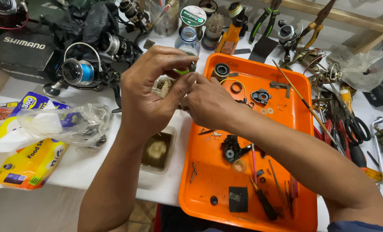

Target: The person cleans disassembled fishing reel parts on an orange tray. They use a brush to scrub components in a liquid container, wipe them with a cloth, and apply lubricant with a small brush to various gears and mechanisms.

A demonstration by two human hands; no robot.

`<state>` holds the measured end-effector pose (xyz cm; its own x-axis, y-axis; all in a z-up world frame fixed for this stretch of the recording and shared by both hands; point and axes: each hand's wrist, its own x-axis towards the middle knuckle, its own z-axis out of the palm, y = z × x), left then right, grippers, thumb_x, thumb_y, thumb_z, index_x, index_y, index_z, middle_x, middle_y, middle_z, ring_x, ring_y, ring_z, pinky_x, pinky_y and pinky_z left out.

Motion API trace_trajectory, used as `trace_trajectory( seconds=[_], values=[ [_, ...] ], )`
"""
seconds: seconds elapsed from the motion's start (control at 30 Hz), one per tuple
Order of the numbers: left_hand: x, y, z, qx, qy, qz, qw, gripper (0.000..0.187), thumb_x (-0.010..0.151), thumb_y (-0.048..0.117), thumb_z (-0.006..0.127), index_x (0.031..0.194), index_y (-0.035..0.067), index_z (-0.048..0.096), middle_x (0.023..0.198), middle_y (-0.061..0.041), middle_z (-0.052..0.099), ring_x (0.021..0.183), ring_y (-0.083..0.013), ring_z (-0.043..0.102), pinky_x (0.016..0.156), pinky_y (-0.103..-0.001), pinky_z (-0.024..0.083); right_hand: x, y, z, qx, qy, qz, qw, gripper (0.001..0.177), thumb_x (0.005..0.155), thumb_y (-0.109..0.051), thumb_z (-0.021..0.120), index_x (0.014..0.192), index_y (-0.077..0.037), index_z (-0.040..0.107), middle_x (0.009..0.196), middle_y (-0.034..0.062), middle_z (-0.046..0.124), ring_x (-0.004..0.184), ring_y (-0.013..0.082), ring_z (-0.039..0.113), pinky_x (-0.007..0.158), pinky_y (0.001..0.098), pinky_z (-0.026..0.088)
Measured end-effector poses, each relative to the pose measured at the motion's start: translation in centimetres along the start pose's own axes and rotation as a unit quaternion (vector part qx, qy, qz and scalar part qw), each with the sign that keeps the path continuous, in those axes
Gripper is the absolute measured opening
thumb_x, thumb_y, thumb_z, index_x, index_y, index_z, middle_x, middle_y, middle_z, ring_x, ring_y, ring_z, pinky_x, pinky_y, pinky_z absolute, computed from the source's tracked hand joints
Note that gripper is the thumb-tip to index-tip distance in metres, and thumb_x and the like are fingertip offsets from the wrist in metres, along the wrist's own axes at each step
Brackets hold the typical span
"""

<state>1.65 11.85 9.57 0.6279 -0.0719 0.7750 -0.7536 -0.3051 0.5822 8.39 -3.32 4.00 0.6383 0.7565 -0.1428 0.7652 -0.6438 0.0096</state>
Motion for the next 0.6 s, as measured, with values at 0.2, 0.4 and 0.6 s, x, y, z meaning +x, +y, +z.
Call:
trace_trajectory(
  seconds=[0.2,0.4,0.6],
  values=[
    [-0.1,-0.8,0.5,0.011,0.004,-0.001,1.0,0.014,0.095,0.001,0.067,0.109,0.0,0.064,0.106,-0.017,0.066,0.101,-0.0264,0.066,0.079,-0.032,0.058,3.5,0.5,4.6,-0.085,0.048,0.03,0.995,0.024,0.083,-0.011,0.056,0.106,-0.01,0.06,0.108,0.0117,0.06,0.099,0.0365,0.056,0.078,0.0515,0.045],
    [-0.1,-1.4,0.9,0.015,0.008,-0.001,1.0,0.015,0.095,0.0,0.067,0.11,-0.001,0.065,0.106,-0.017,0.065,0.097,-0.0251,0.067,0.08,-0.031,0.06,5.0,-1.1,5.2,-0.052,0.053,0.128,0.989,0.04,0.092,-0.023,0.048,0.131,-0.019,0.054,0.128,0.0087,0.059,0.112,0.0315,0.054,0.084,0.0458,0.039],
    [0.1,-1.6,1.2,0.011,0.026,-0.025,0.999,0.011,0.096,0.003,0.067,0.107,0.001,0.066,0.106,-0.014,0.066,0.09,-0.0205,0.066,0.076,-0.029,0.056,3.8,-2.3,2.9,-0.1,-0.118,0.086,0.984,0.026,0.092,-0.027,0.051,0.112,-0.023,0.068,0.113,0.0053,0.067,0.116,0.0307,0.052,0.092,0.0488,0.037]
  ],
)
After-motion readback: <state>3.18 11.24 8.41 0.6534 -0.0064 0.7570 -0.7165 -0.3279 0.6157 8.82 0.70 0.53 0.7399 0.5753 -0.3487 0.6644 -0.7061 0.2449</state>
